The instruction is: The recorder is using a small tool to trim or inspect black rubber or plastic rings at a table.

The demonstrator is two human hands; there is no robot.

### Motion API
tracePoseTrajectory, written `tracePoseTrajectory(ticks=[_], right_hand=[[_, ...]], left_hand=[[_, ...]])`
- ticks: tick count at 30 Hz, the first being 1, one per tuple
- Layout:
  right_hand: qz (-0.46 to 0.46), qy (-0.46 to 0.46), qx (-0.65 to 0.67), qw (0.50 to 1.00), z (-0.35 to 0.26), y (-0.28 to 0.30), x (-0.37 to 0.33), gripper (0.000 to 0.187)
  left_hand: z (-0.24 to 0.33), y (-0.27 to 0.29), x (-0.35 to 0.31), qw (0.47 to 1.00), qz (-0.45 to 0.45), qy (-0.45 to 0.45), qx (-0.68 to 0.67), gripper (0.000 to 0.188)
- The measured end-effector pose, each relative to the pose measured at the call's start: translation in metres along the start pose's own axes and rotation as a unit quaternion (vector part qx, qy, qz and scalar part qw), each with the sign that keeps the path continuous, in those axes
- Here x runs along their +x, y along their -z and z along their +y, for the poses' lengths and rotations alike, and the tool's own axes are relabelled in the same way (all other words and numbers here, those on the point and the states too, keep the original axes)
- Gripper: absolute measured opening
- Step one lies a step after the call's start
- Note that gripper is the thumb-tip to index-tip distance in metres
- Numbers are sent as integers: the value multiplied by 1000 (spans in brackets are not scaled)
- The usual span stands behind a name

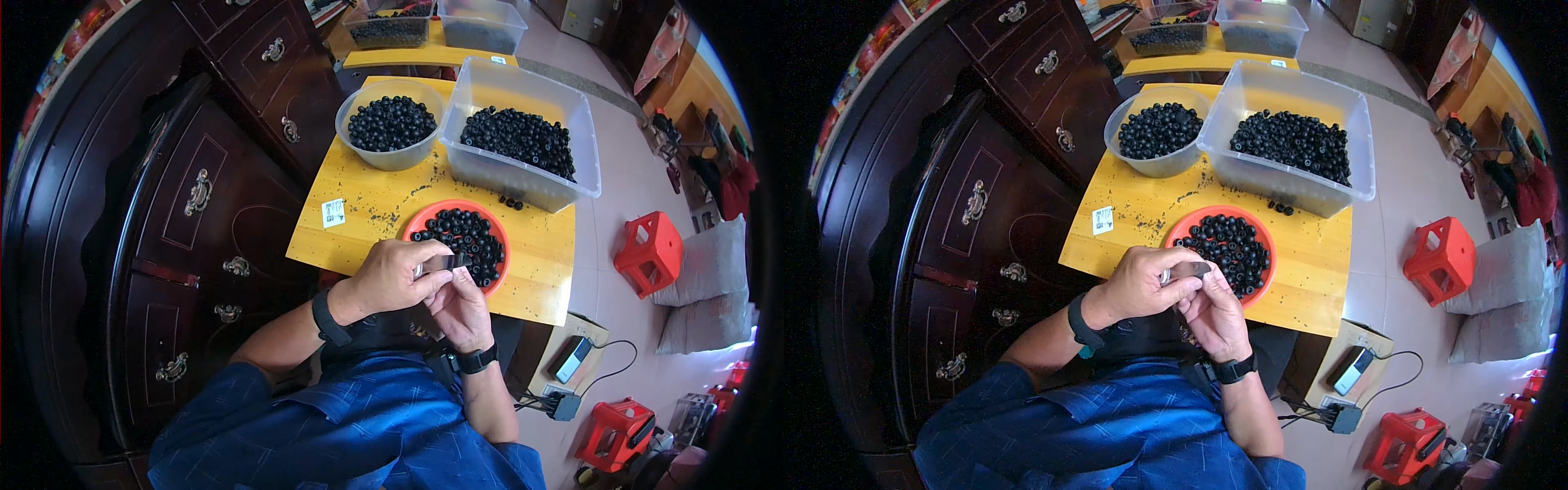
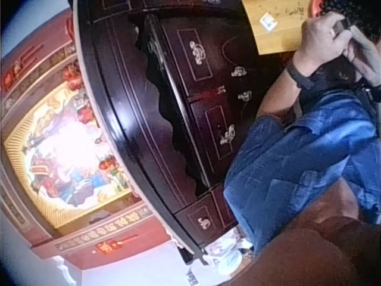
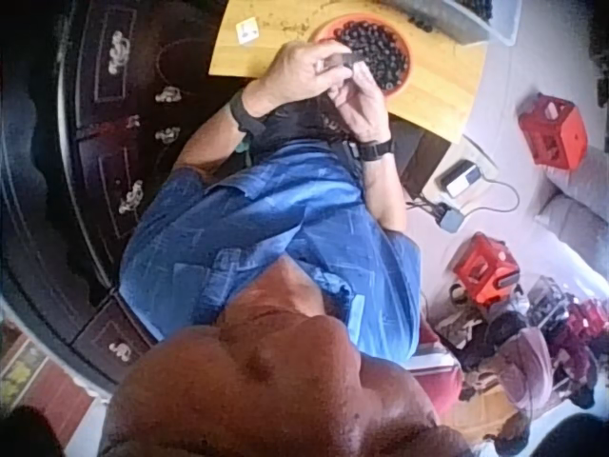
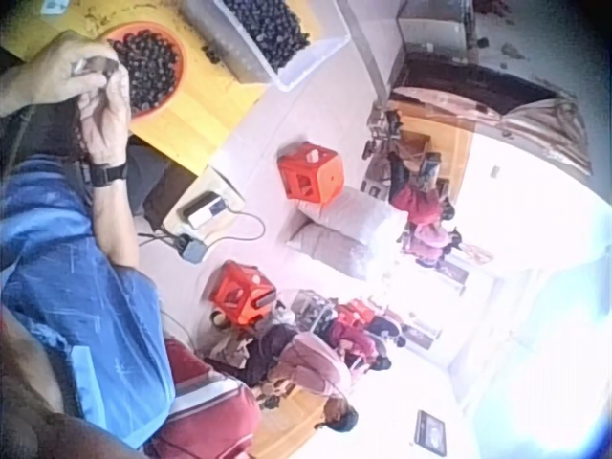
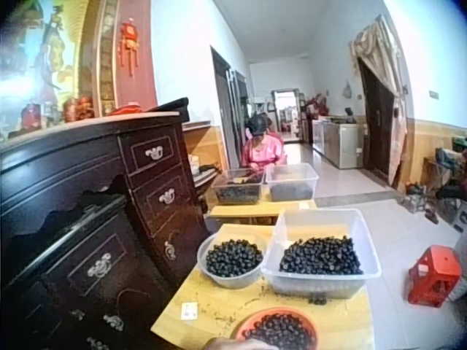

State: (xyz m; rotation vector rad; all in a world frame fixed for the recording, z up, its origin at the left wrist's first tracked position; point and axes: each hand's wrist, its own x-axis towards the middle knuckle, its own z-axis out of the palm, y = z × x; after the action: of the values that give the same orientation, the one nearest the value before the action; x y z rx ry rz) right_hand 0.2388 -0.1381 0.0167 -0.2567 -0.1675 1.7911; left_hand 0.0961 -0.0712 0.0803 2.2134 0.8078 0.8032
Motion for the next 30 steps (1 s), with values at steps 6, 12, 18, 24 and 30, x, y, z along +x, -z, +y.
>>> tracePoseTrajectory(ticks=[6,12,18,24,30], right_hand=[[81,44,-215,972,-3,4,-8,21],[105,174,-611,765,-11,-7,-16,13],[63,297,-824,478,-11,-4,-4,28],[9,236,-900,367,3,5,14,53],[20,209,-917,340,14,6,29,58]], left_hand=[[-11,12,9,998,-19,17,56,17],[-50,70,71,981,133,75,119,25],[-60,77,76,973,167,81,139,27],[-103,19,4,977,25,212,30,23],[-128,-12,-15,958,2,272,-89,17]])
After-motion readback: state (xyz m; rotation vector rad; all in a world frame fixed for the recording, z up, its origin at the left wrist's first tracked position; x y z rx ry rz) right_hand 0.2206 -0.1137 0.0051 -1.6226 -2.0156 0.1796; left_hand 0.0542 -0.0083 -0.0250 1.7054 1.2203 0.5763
